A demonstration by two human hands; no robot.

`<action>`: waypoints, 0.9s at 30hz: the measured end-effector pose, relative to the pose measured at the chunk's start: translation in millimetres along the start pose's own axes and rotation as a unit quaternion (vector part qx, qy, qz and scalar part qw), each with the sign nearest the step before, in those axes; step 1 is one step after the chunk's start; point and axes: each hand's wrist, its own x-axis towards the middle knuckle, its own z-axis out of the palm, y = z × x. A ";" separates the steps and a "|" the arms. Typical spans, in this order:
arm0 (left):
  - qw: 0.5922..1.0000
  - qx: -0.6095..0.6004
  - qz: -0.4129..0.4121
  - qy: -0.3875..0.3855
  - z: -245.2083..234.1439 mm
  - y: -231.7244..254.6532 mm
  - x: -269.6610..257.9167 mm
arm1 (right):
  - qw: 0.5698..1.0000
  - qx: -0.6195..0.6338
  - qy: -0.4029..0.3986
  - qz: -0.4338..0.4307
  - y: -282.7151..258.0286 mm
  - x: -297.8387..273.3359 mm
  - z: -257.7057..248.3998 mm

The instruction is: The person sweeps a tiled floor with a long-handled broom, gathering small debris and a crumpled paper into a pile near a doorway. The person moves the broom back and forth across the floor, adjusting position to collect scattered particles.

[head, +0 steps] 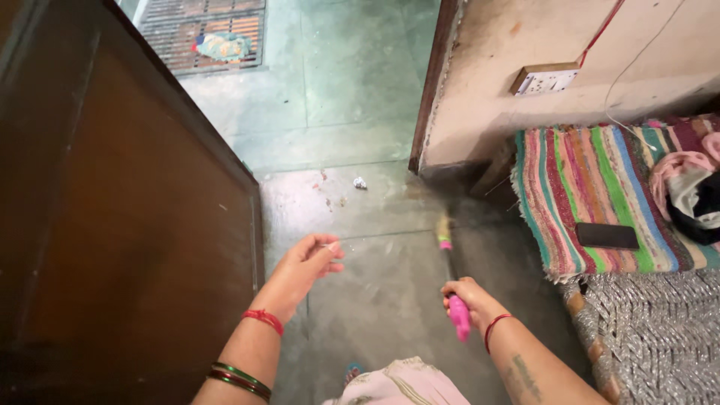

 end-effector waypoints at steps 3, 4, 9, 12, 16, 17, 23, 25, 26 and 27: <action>1.000 0.010 -0.001 -0.011 -13.1 5.5 -1.6 | 0.999 0.019 -0.029 -0.033 -6.8 -13.0 10.9; 1.000 0.013 -0.005 -0.014 -17.3 6.7 -2.4 | 0.998 0.046 -0.023 -0.032 -6.0 -14.6 13.1; 0.999 0.015 -0.003 -0.030 -35.5 4.3 2.3 | 0.983 0.181 0.000 -0.037 17.2 0.0 42.4; 0.999 0.005 -0.005 -0.041 -51.0 -4.0 0.7 | 0.946 0.300 0.110 -0.051 28.8 5.3 78.9; 0.999 0.018 -0.017 -0.031 -74.6 -11.2 -6.9 | 0.852 0.457 0.247 -0.069 26.0 2.8 98.6; 0.999 0.017 -0.020 -0.028 -81.0 -12.8 -8.8 | 0.822 0.487 0.284 -0.076 27.2 2.4 97.7; 0.999 0.026 -0.031 -0.014 -107.6 -7.8 -11.4 | 0.827 0.538 0.162 -0.024 46.1 30.4 83.5; 0.999 0.031 -0.026 -0.020 -109.7 -4.4 -13.7 | 0.851 0.513 0.116 0.017 55.8 37.4 107.7; 0.999 0.033 -0.024 -0.024 -108.0 -3.4 -13.5 | 0.861 0.499 0.093 0.036 58.4 38.1 122.1; 0.999 0.030 -0.024 -0.030 -106.0 -2.5 -12.8 | 0.903 0.420 0.068 0.063 65.9 34.8 141.3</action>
